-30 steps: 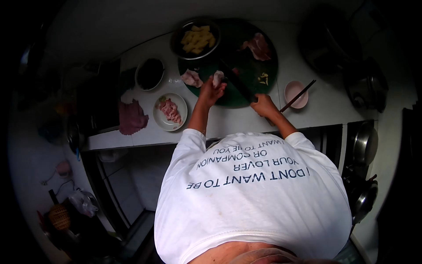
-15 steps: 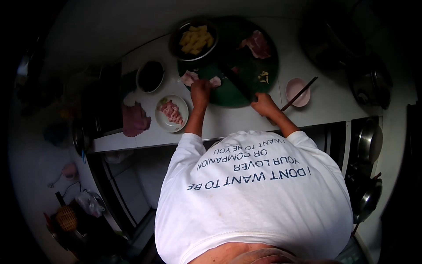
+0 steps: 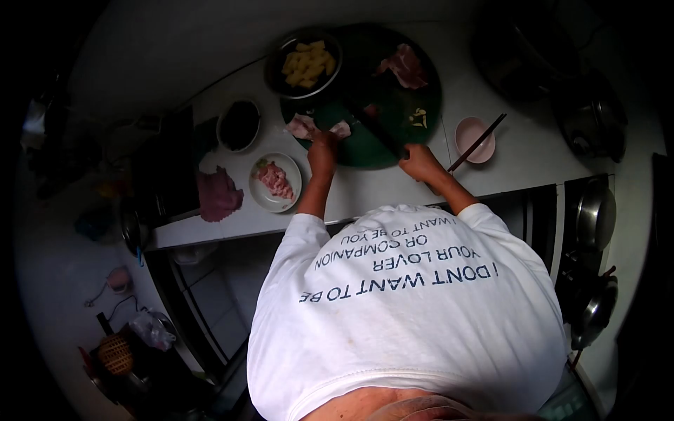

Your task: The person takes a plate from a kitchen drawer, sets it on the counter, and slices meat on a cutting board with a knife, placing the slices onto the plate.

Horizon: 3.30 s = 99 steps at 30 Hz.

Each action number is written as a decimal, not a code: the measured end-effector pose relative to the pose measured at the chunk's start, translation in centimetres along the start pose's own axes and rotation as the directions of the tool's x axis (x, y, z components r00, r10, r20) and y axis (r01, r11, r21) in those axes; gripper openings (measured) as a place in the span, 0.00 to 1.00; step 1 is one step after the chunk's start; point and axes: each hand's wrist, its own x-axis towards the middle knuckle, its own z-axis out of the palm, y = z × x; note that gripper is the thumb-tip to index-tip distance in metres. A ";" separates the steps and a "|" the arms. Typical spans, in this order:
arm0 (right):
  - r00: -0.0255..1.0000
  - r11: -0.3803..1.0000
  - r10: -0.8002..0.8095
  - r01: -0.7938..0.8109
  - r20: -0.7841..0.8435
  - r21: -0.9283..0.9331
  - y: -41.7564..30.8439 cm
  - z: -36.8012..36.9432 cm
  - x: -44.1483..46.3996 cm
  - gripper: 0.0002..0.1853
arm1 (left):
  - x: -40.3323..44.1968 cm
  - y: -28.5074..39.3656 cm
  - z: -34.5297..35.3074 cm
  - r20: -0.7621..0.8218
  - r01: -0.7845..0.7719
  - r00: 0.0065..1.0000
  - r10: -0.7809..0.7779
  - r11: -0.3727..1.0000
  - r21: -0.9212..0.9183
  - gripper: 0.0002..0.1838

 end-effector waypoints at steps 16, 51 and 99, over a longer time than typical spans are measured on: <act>0.999 0.999 -0.028 0.027 -0.032 -0.021 0.0 0.4 -0.1 0.19 | -0.9 2.3 1.1 0.007 0.109 0.994 -0.109 0.994 0.013 0.07; 0.986 0.879 -0.140 0.168 0.095 -0.447 -3.8 -3.9 -2.1 0.14 | 1.1 3.1 3.4 -0.066 -0.157 0.987 0.145 0.959 -0.235 0.10; 0.977 0.885 -0.172 0.209 0.124 -0.415 -3.7 -1.4 0.9 0.17 | 1.6 1.7 3.4 -0.064 -0.047 0.997 0.035 0.979 -0.197 0.08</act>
